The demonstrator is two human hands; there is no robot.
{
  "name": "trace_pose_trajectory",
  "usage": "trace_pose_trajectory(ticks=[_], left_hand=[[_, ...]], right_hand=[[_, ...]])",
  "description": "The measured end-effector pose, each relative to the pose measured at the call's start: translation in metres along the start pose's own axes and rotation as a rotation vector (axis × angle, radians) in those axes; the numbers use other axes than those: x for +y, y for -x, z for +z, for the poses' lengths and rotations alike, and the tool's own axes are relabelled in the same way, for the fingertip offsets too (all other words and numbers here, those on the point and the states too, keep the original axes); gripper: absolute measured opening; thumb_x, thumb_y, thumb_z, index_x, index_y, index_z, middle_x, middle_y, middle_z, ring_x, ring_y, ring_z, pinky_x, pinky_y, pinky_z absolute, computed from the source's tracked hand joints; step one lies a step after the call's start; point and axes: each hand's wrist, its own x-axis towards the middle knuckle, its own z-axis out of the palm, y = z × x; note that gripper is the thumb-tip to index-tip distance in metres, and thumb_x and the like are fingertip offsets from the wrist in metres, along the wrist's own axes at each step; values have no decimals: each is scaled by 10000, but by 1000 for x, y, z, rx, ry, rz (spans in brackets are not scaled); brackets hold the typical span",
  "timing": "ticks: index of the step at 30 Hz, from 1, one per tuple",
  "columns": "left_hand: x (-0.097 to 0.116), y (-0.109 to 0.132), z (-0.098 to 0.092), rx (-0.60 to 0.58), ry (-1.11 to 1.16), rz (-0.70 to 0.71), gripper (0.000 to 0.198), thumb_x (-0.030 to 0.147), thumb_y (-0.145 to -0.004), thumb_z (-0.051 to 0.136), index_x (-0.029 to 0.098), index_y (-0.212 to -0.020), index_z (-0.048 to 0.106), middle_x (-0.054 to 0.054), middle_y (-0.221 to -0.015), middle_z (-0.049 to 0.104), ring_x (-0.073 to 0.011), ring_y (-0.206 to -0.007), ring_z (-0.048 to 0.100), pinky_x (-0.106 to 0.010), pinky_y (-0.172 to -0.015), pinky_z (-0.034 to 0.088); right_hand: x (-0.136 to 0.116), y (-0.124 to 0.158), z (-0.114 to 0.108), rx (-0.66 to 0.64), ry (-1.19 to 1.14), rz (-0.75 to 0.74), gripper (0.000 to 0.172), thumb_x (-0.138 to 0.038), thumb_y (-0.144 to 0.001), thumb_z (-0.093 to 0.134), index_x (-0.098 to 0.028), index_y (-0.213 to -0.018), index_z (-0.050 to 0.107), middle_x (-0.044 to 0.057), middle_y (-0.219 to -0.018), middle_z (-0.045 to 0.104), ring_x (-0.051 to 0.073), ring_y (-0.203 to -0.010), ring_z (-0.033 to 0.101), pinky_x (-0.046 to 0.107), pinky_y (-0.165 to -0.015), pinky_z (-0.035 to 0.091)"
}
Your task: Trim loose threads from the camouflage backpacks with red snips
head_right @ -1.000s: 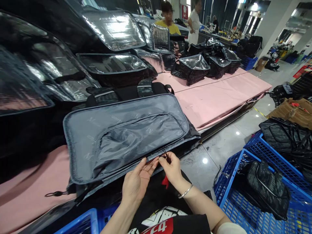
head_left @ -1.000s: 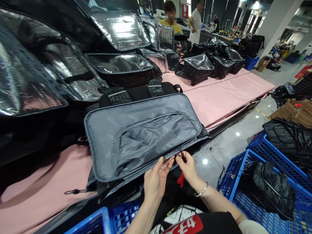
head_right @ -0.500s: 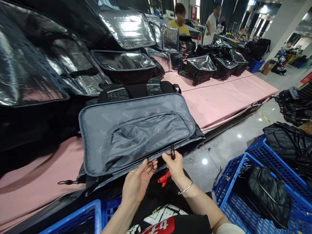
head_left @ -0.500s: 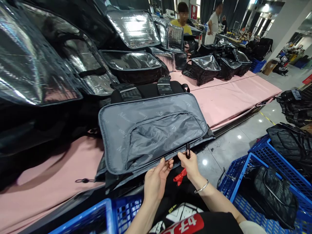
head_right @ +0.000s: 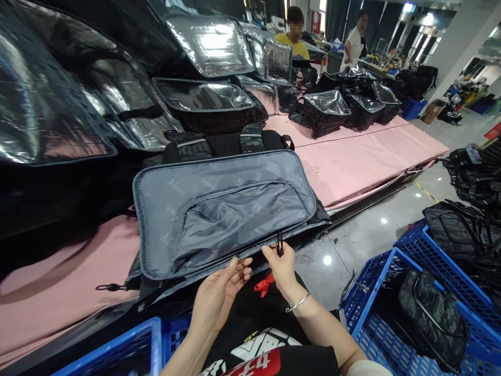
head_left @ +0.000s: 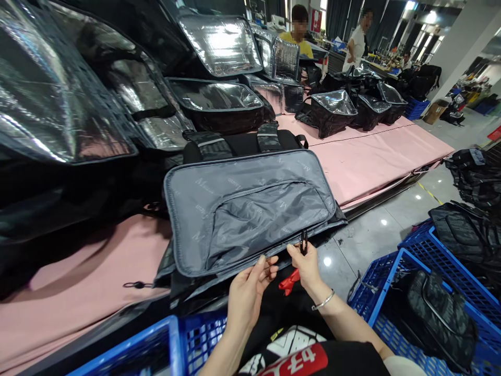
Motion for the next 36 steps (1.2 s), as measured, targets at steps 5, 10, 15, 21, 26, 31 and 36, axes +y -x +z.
trace_pose_trajectory(ticks=[5, 10, 15, 21, 26, 31, 36], left_hand=[[1, -3, 5, 47, 61, 3, 428, 291, -389, 833, 52, -675, 623, -130, -823, 637, -141, -666, 577, -226, -589, 481], [0, -5, 8, 47, 1, 88, 431, 284, -402, 826, 38, -704, 640, -126, -777, 634, -150, -668, 588, -230, -615, 486], [-2, -9, 4, 22, -41, 140, 432, 292, -395, 826, 54, -706, 643, -110, -752, 642, -149, -673, 595, -235, -660, 492], [-5, -12, 4, 26, -28, 151, 451, 315, -321, 830, 80, -647, 626, -83, -698, 638, -170, -653, 593, -273, -649, 496], [-2, -8, 6, 3, -33, 136, 449, 333, -320, 829, 83, -635, 629, -88, -705, 639, -195, -706, 605, -270, -654, 498], [0, -3, 4, -33, -44, 77, 445, 337, -420, 818, 56, -716, 641, -120, -781, 648, -202, -771, 616, -276, -729, 499], [-3, -6, 1, -19, -16, 63, 477, 330, -421, 823, 39, -749, 635, -142, -874, 644, -179, -746, 617, -250, -706, 498]], right_hand=[[1, 0, -2, -20, 26, -15, 402, -438, -680, 659, -145, -688, 383, -61, -552, 248, 38, -450, 212, 191, -414, 185], [-3, 14, -6, -23, 322, -210, 322, -410, -831, 504, -116, -705, 536, 6, -620, 483, 83, -556, 429, 210, -544, 367], [-8, 23, -1, -35, 515, -503, 178, -261, -830, 518, -129, -888, 622, 46, -812, 621, 126, -730, 571, 225, -694, 451], [-14, 12, 18, -43, 703, -740, 146, -134, -764, 532, -172, -860, 635, 9, -769, 628, 117, -706, 578, 200, -677, 436], [-21, 16, 19, -131, 618, -722, 113, -176, -781, 522, -147, -811, 627, 30, -734, 617, 119, -667, 560, 210, -652, 434], [-29, 24, -6, -384, 298, -305, 170, -276, -742, 609, -121, -679, 582, 17, -641, 548, 83, -562, 481, 194, -567, 405], [-11, 12, -37, -229, 248, -80, 391, -435, -824, 498, -101, -625, 541, -37, -452, 277, 43, -420, 231, 191, -421, 191]])
